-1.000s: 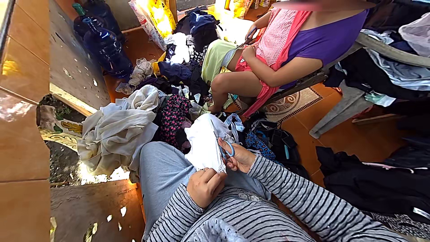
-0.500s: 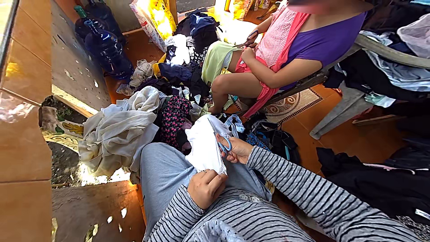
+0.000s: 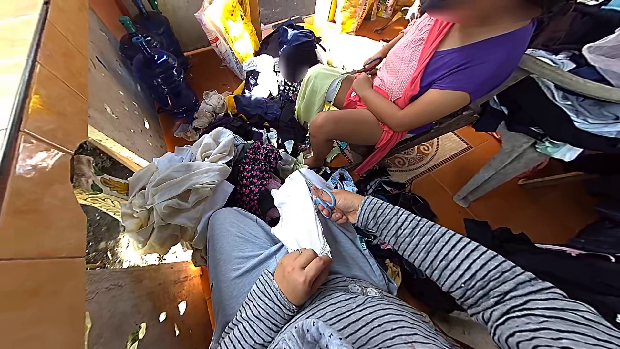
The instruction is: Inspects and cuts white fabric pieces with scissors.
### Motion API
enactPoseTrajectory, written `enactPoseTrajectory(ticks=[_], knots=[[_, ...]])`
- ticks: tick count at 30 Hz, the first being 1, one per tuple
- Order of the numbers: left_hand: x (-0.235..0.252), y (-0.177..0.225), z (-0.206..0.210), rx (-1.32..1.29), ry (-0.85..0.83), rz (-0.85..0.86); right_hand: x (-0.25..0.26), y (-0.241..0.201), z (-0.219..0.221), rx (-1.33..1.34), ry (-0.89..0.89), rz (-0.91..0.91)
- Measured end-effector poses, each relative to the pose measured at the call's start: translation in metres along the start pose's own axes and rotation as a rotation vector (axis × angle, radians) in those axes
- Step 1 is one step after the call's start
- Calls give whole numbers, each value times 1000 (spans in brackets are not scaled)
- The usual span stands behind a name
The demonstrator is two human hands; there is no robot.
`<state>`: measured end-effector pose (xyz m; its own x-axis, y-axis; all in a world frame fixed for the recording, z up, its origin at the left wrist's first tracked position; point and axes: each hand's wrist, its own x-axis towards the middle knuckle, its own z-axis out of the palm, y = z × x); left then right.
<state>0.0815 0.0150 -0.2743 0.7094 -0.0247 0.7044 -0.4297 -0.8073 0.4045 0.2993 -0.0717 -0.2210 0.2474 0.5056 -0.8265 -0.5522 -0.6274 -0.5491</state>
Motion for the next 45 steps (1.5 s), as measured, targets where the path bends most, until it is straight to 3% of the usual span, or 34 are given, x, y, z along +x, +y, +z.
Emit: enactPoseTrajectory(ticks=[4, 7, 9, 11, 14, 16, 19, 22, 25, 27, 30, 33, 37, 40, 43, 45], knots=[[-2, -1, -1, 14, -18, -123, 0, 1, -7, -57, -56, -11], [0, 0, -13, 67, -85, -529, -11, 4, -27, -428, -81, -44], [6, -5, -28, 76, -239, -835, -22, 8, -45, -664, -49, -111], [3, -16, -36, 100, -315, -930, -26, 20, -57, -728, 102, -299], [0, -33, -32, 170, -127, -732, -8, 35, -55, -737, 352, -577], [13, -45, -30, 109, -20, -626, 13, 39, -45, -744, 456, -664], [30, -55, -27, -117, 87, -601, 40, 39, -37, -610, 562, -719], [31, -50, -30, -317, 147, -452, 32, 36, -55, -562, 343, -677], [12, -32, -44, -346, -22, -325, 3, 59, -78, -710, 123, -550], [-12, -20, -51, -338, -196, -385, -17, 85, -87, -760, 18, -448], [-45, -5, -58, -262, -433, -615, -42, 126, -88, -734, -83, -291], [-59, 0, -58, -140, -347, -538, -55, 143, -84, -634, 44, -341], [-42, 4, -57, -304, -89, -341, -75, 117, -81, -686, 139, -488], [-33, 10, -53, -325, -16, -257, -87, 98, -78, -772, -84, -404], [-32, 13, -52, -284, -15, -224, -84, 94, -74, -710, -404, -148], [-33, 14, -54, -303, -17, -223, -77, 96, -68, -611, -492, -41]])
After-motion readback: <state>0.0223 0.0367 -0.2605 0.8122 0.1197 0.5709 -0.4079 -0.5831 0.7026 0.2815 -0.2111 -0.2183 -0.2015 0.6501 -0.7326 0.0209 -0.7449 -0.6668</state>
